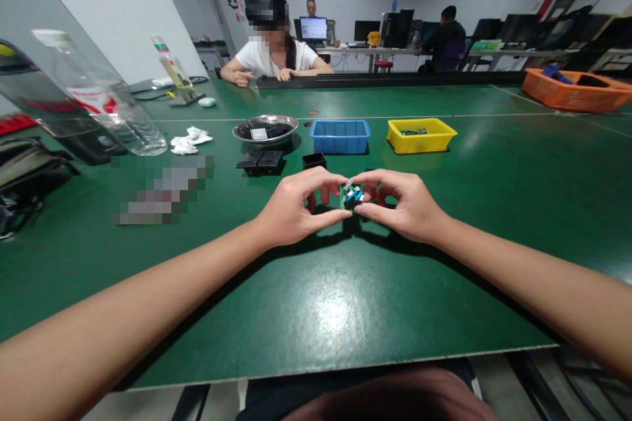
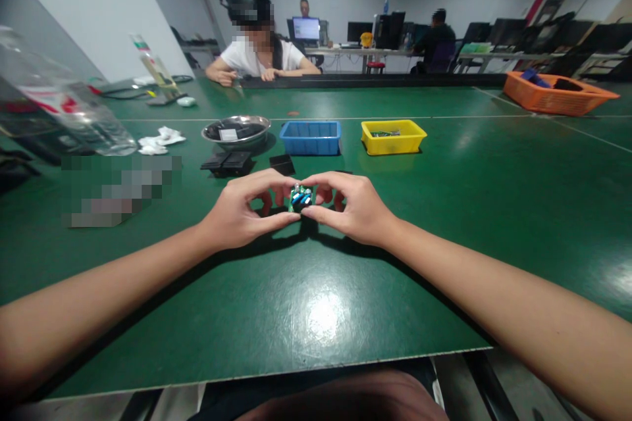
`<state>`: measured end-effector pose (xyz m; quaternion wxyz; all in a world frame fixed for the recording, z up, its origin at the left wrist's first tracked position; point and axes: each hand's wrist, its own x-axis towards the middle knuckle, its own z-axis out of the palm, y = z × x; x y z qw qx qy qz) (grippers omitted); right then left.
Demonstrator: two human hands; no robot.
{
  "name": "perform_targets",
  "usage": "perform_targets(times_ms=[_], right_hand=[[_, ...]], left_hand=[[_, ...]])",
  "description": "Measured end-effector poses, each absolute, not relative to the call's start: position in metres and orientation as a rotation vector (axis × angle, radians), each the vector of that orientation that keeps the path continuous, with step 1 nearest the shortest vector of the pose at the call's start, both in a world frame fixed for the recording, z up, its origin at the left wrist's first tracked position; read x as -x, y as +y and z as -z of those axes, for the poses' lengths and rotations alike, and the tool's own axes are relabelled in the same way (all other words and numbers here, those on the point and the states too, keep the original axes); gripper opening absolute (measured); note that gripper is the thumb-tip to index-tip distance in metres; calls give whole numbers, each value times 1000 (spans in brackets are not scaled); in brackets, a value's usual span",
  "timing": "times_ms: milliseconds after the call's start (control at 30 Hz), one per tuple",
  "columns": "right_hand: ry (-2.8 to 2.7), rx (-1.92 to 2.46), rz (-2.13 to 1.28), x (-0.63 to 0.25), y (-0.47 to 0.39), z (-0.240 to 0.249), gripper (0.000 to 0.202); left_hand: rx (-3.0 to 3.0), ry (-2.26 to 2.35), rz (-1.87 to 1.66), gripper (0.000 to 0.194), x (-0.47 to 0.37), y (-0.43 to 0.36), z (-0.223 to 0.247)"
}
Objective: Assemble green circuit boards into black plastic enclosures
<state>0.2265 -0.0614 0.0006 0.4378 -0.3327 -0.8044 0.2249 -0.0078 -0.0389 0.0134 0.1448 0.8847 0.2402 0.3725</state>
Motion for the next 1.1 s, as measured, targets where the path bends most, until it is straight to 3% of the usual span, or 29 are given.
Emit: perform_targets(times_ms=[300,533,867,1100], right_hand=[[-2023,861,-563,-226,-60,-1,26],[-2131,963,-684,-228,-50,2,9],[-2099,1090,-588,-229,-39,9,12],[-2069,1072,-604,-231,-39,8,8]], left_hand=[[-2467,777,-934,41,7,-36,-11],[-2459,685,-694,44,10,-24,1],[-2520,1023,-858,14,9,-17,0],[-2634,867,-771,17,7,-25,-3]])
